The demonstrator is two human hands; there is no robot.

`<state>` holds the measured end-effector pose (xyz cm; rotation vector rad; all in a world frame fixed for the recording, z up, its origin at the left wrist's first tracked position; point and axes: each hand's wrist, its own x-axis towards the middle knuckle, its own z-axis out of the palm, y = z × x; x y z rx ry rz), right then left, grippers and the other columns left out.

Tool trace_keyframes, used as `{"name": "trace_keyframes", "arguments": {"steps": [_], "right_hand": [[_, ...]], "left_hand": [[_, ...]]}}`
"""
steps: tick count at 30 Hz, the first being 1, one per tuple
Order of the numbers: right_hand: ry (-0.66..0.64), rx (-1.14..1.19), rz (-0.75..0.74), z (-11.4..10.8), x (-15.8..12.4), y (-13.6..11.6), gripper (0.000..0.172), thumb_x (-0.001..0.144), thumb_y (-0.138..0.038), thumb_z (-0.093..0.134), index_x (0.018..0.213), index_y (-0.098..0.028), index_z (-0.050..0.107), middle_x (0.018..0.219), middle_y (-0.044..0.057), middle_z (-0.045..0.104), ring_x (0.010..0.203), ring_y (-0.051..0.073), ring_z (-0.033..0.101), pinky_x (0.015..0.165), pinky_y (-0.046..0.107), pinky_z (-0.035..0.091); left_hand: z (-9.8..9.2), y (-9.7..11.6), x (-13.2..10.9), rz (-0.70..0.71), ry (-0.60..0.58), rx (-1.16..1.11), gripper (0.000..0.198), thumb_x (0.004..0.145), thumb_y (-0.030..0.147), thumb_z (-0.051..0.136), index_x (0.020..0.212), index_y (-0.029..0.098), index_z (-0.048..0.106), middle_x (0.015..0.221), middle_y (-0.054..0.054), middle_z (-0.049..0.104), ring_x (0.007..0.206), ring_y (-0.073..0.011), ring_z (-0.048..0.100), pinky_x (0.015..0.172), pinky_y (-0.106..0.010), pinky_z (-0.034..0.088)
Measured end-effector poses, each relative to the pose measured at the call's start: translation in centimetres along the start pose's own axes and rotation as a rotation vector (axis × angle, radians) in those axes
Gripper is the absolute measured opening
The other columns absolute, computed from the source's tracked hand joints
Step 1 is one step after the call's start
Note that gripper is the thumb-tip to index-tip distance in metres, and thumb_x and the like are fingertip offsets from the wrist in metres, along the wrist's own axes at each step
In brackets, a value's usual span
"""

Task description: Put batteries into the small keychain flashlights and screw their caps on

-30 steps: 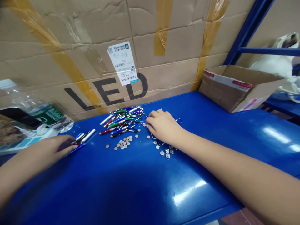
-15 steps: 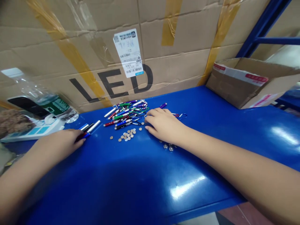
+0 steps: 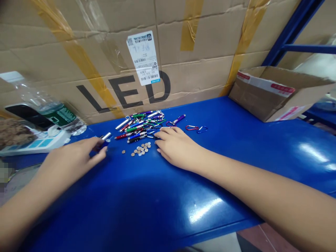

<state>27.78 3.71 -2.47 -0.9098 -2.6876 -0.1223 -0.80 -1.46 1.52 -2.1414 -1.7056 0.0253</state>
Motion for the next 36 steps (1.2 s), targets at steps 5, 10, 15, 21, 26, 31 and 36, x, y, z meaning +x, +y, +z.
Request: {"name": "trace_keyframes", "arguments": {"steps": [5, 10, 15, 21, 26, 31, 36], "right_hand": [[0.022, 0.031, 0.005, -0.4, 0.1, 0.0, 0.021, 0.09, -0.03, 0.058, 0.092, -0.017, 0.073, 0.116, 0.01, 0.066, 0.109, 0.026, 0.057, 0.096, 0.043, 0.041], [0.004, 0.064, 0.015, 0.2, 0.1, 0.1, 0.02, 0.088, -0.028, 0.062, 0.1, -0.016, 0.071, 0.109, 0.011, 0.066, 0.106, 0.024, 0.057, 0.093, 0.039, 0.042], [-0.04, 0.077, 0.036, 0.2, 0.1, 0.2, 0.019, 0.088, -0.032, 0.061, 0.094, -0.017, 0.073, 0.103, 0.01, 0.067, 0.1, 0.023, 0.058, 0.088, 0.037, 0.042], [-0.119, 0.061, 0.068, -0.6, 0.1, 0.1, 0.012, 0.085, -0.025, 0.065, 0.091, -0.018, 0.073, 0.094, 0.008, 0.066, 0.09, 0.021, 0.058, 0.08, 0.034, 0.042], [-0.16, 0.088, 0.059, -0.8, 0.1, 0.5, 0.011, 0.084, -0.023, 0.065, 0.088, -0.016, 0.072, 0.09, 0.009, 0.066, 0.087, 0.02, 0.06, 0.079, 0.032, 0.043], [-0.141, 0.108, 0.041, -1.2, 0.1, 1.0, 0.011, 0.084, -0.018, 0.061, 0.081, -0.016, 0.071, 0.085, 0.008, 0.065, 0.083, 0.019, 0.059, 0.079, 0.033, 0.043], [0.035, 0.306, -0.065, -2.0, 0.0, -0.6, 0.011, 0.087, -0.023, 0.059, 0.088, -0.017, 0.068, 0.09, 0.008, 0.063, 0.087, 0.018, 0.057, 0.08, 0.032, 0.044]], "left_hand": [[0.8, 2.0, -0.3, 0.107, 0.168, -0.471, 0.025, 0.089, 0.04, 0.049, 0.098, 0.022, 0.063, 0.086, -0.003, 0.072, 0.064, -0.0172, 0.067, 0.057, -0.027, 0.052], [1.8, 3.3, -0.5, 0.185, 0.184, -0.636, 0.019, 0.088, 0.034, 0.054, 0.101, 0.022, 0.063, 0.094, -0.001, 0.072, 0.068, -0.0134, 0.068, 0.063, -0.023, 0.055], [2.2, 3.9, -0.4, 0.321, 0.192, -0.644, 0.017, 0.09, 0.027, 0.054, 0.101, 0.021, 0.064, 0.099, -0.002, 0.073, 0.088, -0.016, 0.069, 0.08, -0.026, 0.056], [2.4, 3.9, -0.2, 0.373, 0.194, -0.674, 0.016, 0.089, 0.024, 0.054, 0.1, 0.02, 0.065, 0.097, -0.002, 0.073, 0.088, -0.015, 0.07, 0.082, -0.025, 0.055], [2.3, 3.8, -0.2, 0.374, 0.167, -0.682, 0.017, 0.089, 0.025, 0.053, 0.1, 0.02, 0.065, 0.098, -0.003, 0.073, 0.09, -0.0163, 0.069, 0.082, -0.027, 0.056], [2.2, 4.0, -0.3, 0.383, 0.141, -0.705, 0.017, 0.09, 0.025, 0.053, 0.101, 0.02, 0.065, 0.099, -0.004, 0.073, 0.091, -0.0166, 0.069, 0.082, -0.028, 0.056], [2.0, 4.6, -0.7, 0.4, 0.122, -0.754, 0.016, 0.09, 0.025, 0.053, 0.101, 0.022, 0.064, 0.097, -0.002, 0.074, 0.09, -0.0157, 0.069, 0.091, -0.032, 0.053]]}}
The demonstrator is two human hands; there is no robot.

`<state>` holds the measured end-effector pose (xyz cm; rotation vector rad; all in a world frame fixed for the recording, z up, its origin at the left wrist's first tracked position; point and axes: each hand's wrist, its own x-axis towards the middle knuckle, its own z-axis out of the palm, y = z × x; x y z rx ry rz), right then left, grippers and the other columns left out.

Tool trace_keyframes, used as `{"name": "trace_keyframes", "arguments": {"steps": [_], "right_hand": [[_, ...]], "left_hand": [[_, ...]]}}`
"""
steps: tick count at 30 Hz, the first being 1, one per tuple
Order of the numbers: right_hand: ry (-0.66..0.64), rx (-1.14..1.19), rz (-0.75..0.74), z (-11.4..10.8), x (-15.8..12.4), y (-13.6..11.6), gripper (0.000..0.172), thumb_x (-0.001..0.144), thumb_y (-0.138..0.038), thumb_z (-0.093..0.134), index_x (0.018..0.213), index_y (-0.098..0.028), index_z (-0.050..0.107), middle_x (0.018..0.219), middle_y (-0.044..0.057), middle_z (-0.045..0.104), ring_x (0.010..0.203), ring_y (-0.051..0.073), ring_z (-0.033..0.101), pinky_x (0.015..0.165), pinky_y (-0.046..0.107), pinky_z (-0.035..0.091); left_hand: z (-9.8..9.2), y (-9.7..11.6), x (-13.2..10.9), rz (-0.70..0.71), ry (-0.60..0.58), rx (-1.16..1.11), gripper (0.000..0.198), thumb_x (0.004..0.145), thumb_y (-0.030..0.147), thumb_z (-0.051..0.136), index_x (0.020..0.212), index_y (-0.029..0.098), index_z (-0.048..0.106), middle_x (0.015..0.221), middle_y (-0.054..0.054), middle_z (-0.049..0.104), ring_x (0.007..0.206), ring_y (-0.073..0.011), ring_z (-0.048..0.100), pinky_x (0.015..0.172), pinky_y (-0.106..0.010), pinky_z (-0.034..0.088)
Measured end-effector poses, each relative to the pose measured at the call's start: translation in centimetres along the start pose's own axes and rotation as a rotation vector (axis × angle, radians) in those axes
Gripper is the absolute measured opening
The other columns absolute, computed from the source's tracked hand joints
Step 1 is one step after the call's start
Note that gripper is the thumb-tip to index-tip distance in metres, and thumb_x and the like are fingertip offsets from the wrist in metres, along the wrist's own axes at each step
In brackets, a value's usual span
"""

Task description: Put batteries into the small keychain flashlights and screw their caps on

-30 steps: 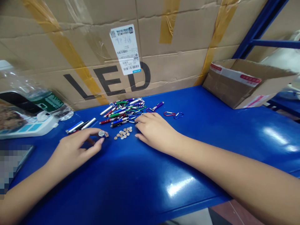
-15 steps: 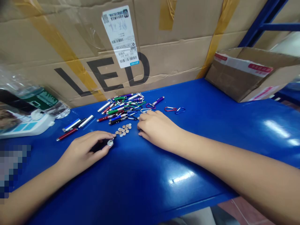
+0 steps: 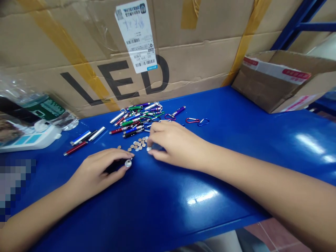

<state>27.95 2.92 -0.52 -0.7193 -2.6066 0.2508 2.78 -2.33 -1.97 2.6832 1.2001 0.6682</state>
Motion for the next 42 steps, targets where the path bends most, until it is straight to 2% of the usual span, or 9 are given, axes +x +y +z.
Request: {"name": "trace_keyframes", "arguments": {"steps": [4, 8, 18, 26, 31, 35, 39, 42], "right_hand": [[0.107, 0.108, -0.1, 0.3, -0.5, -2.3, 0.014, 0.09, -0.026, 0.056, 0.096, -0.019, 0.067, 0.095, 0.007, 0.061, 0.091, 0.017, 0.055, 0.081, 0.032, 0.042], [0.109, 0.051, -0.098, 0.9, -0.8, -3.4, 0.017, 0.093, -0.026, 0.052, 0.099, -0.02, 0.067, 0.097, 0.007, 0.06, 0.092, 0.017, 0.053, 0.079, 0.032, 0.04], [0.099, -0.009, -0.097, 1.0, -0.5, -3.7, 0.023, 0.096, -0.027, 0.047, 0.096, -0.02, 0.068, 0.09, 0.005, 0.061, 0.082, 0.015, 0.053, 0.073, 0.03, 0.037], [0.076, -0.063, -0.125, 1.1, -0.7, -3.5, 0.022, 0.095, -0.028, 0.048, 0.103, -0.021, 0.067, 0.093, 0.005, 0.062, 0.084, 0.016, 0.053, 0.074, 0.031, 0.037], [0.08, -0.113, -0.073, -0.7, -0.4, -2.0, 0.024, 0.094, -0.035, 0.049, 0.102, -0.021, 0.067, 0.093, 0.006, 0.063, 0.087, 0.018, 0.056, 0.077, 0.032, 0.038], [-0.059, -0.264, 0.091, -2.1, -0.6, 1.2, 0.02, 0.091, -0.033, 0.053, 0.089, -0.021, 0.069, 0.085, 0.006, 0.064, 0.08, 0.019, 0.058, 0.072, 0.032, 0.039], [-0.144, -0.323, 0.197, -2.2, -1.3, 3.6, 0.018, 0.088, -0.031, 0.056, 0.08, -0.021, 0.07, 0.078, 0.005, 0.063, 0.071, 0.017, 0.057, 0.066, 0.03, 0.038], [-0.188, -0.29, 0.191, -1.8, -1.3, 3.6, 0.019, 0.087, -0.032, 0.056, 0.083, -0.021, 0.071, 0.08, 0.005, 0.064, 0.069, 0.016, 0.057, 0.065, 0.029, 0.038]], "left_hand": [[0.1, 0.6, 0.0, 0.008, -0.027, -0.052, 0.014, 0.089, 0.023, 0.054, 0.101, 0.021, 0.062, 0.095, -0.001, 0.073, 0.086, -0.0135, 0.069, 0.08, -0.025, 0.055], [0.0, 0.9, 0.1, 0.024, -0.047, -0.044, 0.014, 0.089, 0.02, 0.053, 0.101, 0.021, 0.061, 0.094, 0.0, 0.073, 0.086, -0.0133, 0.069, 0.079, -0.025, 0.053], [0.0, 1.2, 0.1, -0.001, -0.081, -0.045, 0.017, 0.089, 0.023, 0.05, 0.099, 0.023, 0.064, 0.094, 0.0, 0.074, 0.084, -0.015, 0.069, 0.076, -0.027, 0.054], [0.1, 1.0, 0.0, 0.005, -0.076, -0.033, 0.017, 0.09, 0.025, 0.051, 0.101, 0.023, 0.064, 0.098, 0.0, 0.074, 0.087, -0.0153, 0.07, 0.078, -0.027, 0.054], [0.2, 0.7, -0.1, 0.026, -0.05, -0.021, 0.015, 0.09, 0.025, 0.053, 0.102, 0.023, 0.062, 0.098, 0.0, 0.074, 0.088, -0.0142, 0.07, 0.08, -0.025, 0.054], [0.2, 0.6, -0.1, 0.008, -0.056, -0.025, 0.015, 0.09, 0.025, 0.053, 0.101, 0.022, 0.063, 0.098, -0.001, 0.074, 0.089, -0.0146, 0.07, 0.081, -0.026, 0.054], [0.2, 0.6, -0.1, -0.005, -0.054, -0.026, 0.016, 0.091, 0.028, 0.051, 0.1, 0.023, 0.064, 0.097, -0.001, 0.074, 0.088, -0.0151, 0.07, 0.08, -0.027, 0.055], [0.1, 0.5, -0.1, 0.007, -0.056, -0.024, 0.015, 0.091, 0.027, 0.052, 0.1, 0.023, 0.063, 0.096, 0.0, 0.074, 0.088, -0.0145, 0.07, 0.079, -0.027, 0.055]]}}
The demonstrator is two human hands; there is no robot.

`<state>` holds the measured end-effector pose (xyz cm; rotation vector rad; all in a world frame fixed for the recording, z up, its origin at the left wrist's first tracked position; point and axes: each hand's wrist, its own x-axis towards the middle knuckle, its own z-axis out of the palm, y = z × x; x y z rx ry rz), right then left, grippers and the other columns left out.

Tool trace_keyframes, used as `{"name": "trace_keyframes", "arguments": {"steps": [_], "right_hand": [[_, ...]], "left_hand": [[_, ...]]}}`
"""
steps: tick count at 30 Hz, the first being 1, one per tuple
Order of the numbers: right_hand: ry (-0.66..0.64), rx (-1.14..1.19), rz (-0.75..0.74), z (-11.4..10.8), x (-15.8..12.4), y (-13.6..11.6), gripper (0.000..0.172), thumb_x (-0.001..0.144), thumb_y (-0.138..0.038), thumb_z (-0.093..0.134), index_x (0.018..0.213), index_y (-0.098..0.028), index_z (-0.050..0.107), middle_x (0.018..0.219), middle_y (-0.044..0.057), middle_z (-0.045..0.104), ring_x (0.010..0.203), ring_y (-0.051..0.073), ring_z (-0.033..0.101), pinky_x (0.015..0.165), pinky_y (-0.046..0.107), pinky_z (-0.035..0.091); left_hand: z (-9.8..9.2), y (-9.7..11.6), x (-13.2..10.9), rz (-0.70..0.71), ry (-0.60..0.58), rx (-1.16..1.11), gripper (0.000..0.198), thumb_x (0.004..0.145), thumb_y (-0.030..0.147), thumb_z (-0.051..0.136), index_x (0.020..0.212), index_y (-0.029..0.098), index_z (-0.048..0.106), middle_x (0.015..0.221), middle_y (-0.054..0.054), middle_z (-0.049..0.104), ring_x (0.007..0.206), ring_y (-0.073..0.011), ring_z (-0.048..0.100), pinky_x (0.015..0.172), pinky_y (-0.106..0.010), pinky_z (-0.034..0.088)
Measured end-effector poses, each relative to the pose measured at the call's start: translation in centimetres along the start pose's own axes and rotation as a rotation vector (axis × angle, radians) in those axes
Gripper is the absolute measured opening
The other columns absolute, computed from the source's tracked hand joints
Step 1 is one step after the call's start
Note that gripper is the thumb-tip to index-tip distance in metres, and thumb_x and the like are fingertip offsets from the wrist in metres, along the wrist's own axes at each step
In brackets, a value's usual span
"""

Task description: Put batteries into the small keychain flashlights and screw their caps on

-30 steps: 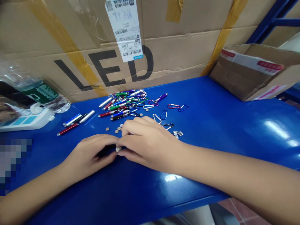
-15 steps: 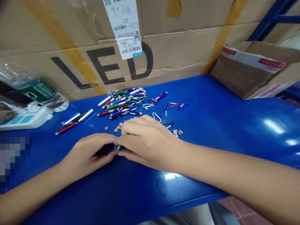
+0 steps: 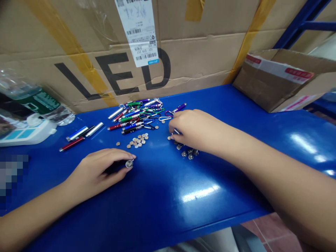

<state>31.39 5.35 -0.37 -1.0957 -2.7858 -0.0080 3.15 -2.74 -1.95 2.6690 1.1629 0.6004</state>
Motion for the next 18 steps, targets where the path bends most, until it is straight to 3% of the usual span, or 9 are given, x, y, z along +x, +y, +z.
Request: {"name": "trace_keyframes", "arguments": {"steps": [8, 14, 18], "right_hand": [[-0.059, 0.013, 0.036, 0.6, 0.7, -1.5, 0.016, 0.084, -0.023, 0.057, 0.076, -0.018, 0.069, 0.076, 0.005, 0.064, 0.066, 0.015, 0.056, 0.061, 0.028, 0.037], [0.137, 0.343, -0.172, -0.6, 0.3, -4.9, 0.015, 0.089, -0.025, 0.055, 0.094, -0.019, 0.068, 0.087, 0.004, 0.064, 0.077, 0.014, 0.057, 0.07, 0.026, 0.04], [0.237, 0.332, -0.259, -0.2, -0.5, -7.5, 0.019, 0.094, -0.029, 0.051, 0.096, -0.021, 0.067, 0.086, 0.003, 0.062, 0.078, 0.013, 0.054, 0.072, 0.027, 0.037]], "left_hand": [[0.0, -0.1, 0.0, 0.02, -0.008, 0.001, 0.014, 0.091, 0.025, 0.053, 0.101, 0.022, 0.062, 0.098, 0.0, 0.074, 0.089, -0.0142, 0.07, 0.08, -0.026, 0.053], [0.0, 0.0, 0.0, 0.016, -0.02, -0.003, 0.015, 0.091, 0.026, 0.053, 0.102, 0.023, 0.063, 0.097, 0.0, 0.073, 0.088, -0.0142, 0.069, 0.08, -0.025, 0.053], [-0.1, 0.1, 0.0, 0.016, -0.032, -0.015, 0.015, 0.091, 0.025, 0.051, 0.101, 0.023, 0.062, 0.093, 0.0, 0.073, 0.085, -0.014, 0.069, 0.079, -0.025, 0.052]]}}
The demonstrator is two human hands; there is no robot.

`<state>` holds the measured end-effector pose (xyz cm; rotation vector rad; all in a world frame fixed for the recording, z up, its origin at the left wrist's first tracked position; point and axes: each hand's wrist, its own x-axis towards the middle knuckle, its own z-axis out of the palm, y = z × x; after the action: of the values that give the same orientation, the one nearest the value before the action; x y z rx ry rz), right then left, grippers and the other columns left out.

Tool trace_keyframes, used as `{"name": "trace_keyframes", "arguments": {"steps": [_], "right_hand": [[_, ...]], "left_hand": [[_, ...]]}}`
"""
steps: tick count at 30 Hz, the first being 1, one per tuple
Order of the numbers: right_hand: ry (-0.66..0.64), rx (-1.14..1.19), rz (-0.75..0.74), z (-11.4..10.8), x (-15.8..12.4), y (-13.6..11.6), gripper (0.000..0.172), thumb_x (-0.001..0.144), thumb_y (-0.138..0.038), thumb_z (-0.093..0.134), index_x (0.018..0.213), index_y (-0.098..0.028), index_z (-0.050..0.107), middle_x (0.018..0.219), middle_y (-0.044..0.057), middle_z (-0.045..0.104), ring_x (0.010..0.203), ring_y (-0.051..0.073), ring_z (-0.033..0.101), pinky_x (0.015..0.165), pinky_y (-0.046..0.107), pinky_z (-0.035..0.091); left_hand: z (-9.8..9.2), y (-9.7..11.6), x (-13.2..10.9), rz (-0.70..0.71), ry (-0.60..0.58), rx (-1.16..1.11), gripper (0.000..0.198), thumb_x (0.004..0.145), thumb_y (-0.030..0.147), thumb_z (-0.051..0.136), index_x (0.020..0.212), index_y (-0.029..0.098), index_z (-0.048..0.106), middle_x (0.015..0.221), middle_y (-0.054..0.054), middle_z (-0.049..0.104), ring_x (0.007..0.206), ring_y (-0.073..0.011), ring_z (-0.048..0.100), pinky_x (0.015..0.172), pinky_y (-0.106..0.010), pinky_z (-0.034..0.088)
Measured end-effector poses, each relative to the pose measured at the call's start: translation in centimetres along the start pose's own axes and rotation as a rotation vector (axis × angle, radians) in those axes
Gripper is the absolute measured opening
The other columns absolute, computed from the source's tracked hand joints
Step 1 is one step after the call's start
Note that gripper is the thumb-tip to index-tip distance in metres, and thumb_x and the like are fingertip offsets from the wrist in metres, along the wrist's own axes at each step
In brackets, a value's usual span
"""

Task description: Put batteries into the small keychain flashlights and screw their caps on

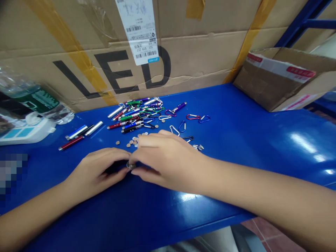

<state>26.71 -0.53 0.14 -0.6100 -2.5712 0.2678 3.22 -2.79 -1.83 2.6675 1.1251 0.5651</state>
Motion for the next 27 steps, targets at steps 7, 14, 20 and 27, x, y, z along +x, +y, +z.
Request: {"name": "trace_keyframes", "arguments": {"steps": [7, 14, 20, 27], "right_hand": [[0.045, -0.126, -0.018, 1.0, -0.3, -0.4, 0.026, 0.098, -0.03, 0.043, 0.094, -0.02, 0.067, 0.08, 0.002, 0.058, 0.071, 0.013, 0.048, 0.068, 0.028, 0.031], [0.011, -0.206, -0.074, 0.5, -0.1, -0.2, 0.032, 0.1, -0.029, 0.036, 0.094, -0.019, 0.066, 0.078, 0.002, 0.056, 0.07, 0.012, 0.046, 0.066, 0.028, 0.027], [-0.045, -0.169, -0.123, 0.3, 0.0, 0.0, 0.026, 0.097, -0.025, 0.04, 0.094, -0.02, 0.066, 0.075, 0.001, 0.054, 0.066, 0.012, 0.043, 0.065, 0.029, 0.026], [0.036, -0.179, 0.101, 1.2, 0.5, 2.7, 0.028, 0.095, -0.026, 0.044, 0.11, -0.017, 0.066, 0.095, 0.011, 0.059, 0.088, 0.021, 0.049, 0.076, 0.034, 0.035]], "left_hand": [[-0.1, 0.1, 0.1, 0.021, -0.002, 0.002, 0.014, 0.091, 0.025, 0.051, 0.1, 0.022, 0.062, 0.092, 0.001, 0.073, 0.082, -0.0136, 0.069, 0.076, -0.025, 0.052], [-0.1, 0.0, 0.0, 0.02, 0.01, -0.005, 0.015, 0.09, 0.024, 0.052, 0.101, 0.022, 0.062, 0.091, 0.0, 0.073, 0.081, -0.0139, 0.069, 0.076, -0.025, 0.053], [0.0, -0.2, -0.1, 0.029, 0.022, 0.013, 0.014, 0.091, 0.025, 0.052, 0.101, 0.022, 0.062, 0.092, 0.0, 0.073, 0.081, -0.014, 0.069, 0.074, -0.025, 0.053], [0.2, -0.3, -0.1, 0.04, 0.03, 0.012, 0.014, 0.09, 0.024, 0.055, 0.102, 0.022, 0.062, 0.097, 0.0, 0.074, 0.088, -0.0139, 0.069, 0.079, -0.025, 0.053]]}}
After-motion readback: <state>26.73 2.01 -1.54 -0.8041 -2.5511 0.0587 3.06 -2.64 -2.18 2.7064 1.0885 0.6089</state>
